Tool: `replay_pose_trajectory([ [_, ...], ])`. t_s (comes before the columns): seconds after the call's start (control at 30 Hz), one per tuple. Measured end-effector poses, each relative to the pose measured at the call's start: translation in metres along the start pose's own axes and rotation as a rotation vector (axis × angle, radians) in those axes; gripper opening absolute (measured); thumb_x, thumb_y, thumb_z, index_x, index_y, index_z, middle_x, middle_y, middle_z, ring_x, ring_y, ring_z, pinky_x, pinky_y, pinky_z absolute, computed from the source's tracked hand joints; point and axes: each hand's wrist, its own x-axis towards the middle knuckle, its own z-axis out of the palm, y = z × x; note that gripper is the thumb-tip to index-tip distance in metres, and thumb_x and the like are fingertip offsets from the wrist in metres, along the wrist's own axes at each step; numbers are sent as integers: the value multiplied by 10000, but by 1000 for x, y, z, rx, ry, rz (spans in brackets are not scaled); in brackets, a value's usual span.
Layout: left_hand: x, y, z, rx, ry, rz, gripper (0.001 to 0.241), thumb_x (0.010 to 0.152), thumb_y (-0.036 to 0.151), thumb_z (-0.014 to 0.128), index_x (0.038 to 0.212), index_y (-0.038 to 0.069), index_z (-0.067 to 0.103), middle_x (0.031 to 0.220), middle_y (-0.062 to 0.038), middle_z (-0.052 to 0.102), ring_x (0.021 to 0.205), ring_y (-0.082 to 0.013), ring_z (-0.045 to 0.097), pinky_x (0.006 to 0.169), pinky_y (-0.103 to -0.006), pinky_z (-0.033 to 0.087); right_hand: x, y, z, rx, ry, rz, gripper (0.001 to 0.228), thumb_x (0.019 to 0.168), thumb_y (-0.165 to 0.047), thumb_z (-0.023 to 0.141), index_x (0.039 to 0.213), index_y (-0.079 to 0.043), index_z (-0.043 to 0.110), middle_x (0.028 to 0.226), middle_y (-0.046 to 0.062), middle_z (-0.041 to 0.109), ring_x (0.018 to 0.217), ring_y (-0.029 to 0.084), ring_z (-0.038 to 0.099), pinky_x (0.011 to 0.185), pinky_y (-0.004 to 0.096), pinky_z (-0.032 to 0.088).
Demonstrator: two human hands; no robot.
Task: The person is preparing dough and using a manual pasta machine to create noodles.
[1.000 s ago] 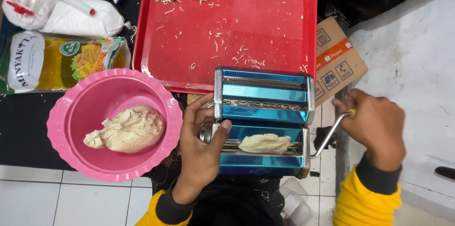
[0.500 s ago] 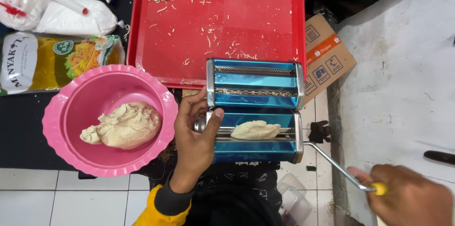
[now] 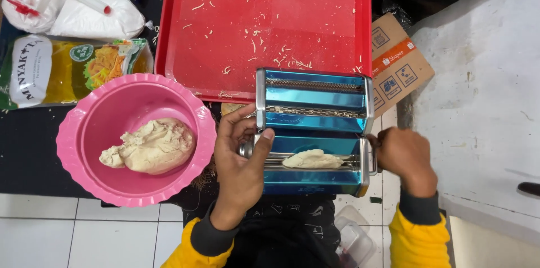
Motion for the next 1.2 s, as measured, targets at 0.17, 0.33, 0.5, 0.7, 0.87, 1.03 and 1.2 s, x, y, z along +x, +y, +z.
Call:
replay_pose_trajectory([
  [0.17,3,3,-2,15,64,-40,410,899,189,748,1254,61,587,942,-62,702,892,-128,606,834,-294,470,-66,14,5,-70,-199,-17,301,982,-330,503,1005,-198,773,781,93,746,775,279,746,677,394,588],
  [0.33,-1,4,0,10,72,-54,325,920,211,735,1198,126,590,961,-2,682,939,-123,650,893,-297,517,-124,59,5,-291,-407,-3,218,927,-377,523,1060,-363,695,947,-45,786,861,217,769,694,358,631],
  [0.5,3,1,-4,44,50,-45,311,918,223,727,1161,92,583,1007,-40,665,963,-158,646,865,-302,543,-137,108,-40,-80,339,-195,456,841,-625,533,564,-281,647,567,9,643,525,207,567,592,332,423],
  [0.7,2,-2,-4,25,55,-71,335,899,256,741,1148,98,582,1022,-54,670,982,-172,654,899,-316,544,-12,61,-57,-210,563,-46,551,1169,-540,565,681,-285,577,549,-17,479,569,221,511,575,349,314],
  [0.87,0,0,-1,25,57,-76,334,906,213,738,1178,91,588,1036,-50,678,1005,-155,654,916,-298,532,1,9,4,-108,-24,-42,333,1025,-380,459,894,-185,695,721,30,677,638,201,648,572,303,502],
  [1.03,-7,2,-6,37,46,-60,341,917,236,723,1206,115,588,1048,-34,684,1021,-154,651,946,-312,525,-90,38,37,-51,-151,24,206,908,-344,562,1016,-250,709,896,46,783,825,297,744,670,408,570],
  [1.2,-50,7,-12,23,26,107,564,1066,450,382,1452,43,438,1436,-153,556,1402,-283,518,1207,-414,383,-166,91,-15,-90,80,202,279,729,-665,749,812,-415,659,736,-176,776,640,99,673,650,262,516],
])
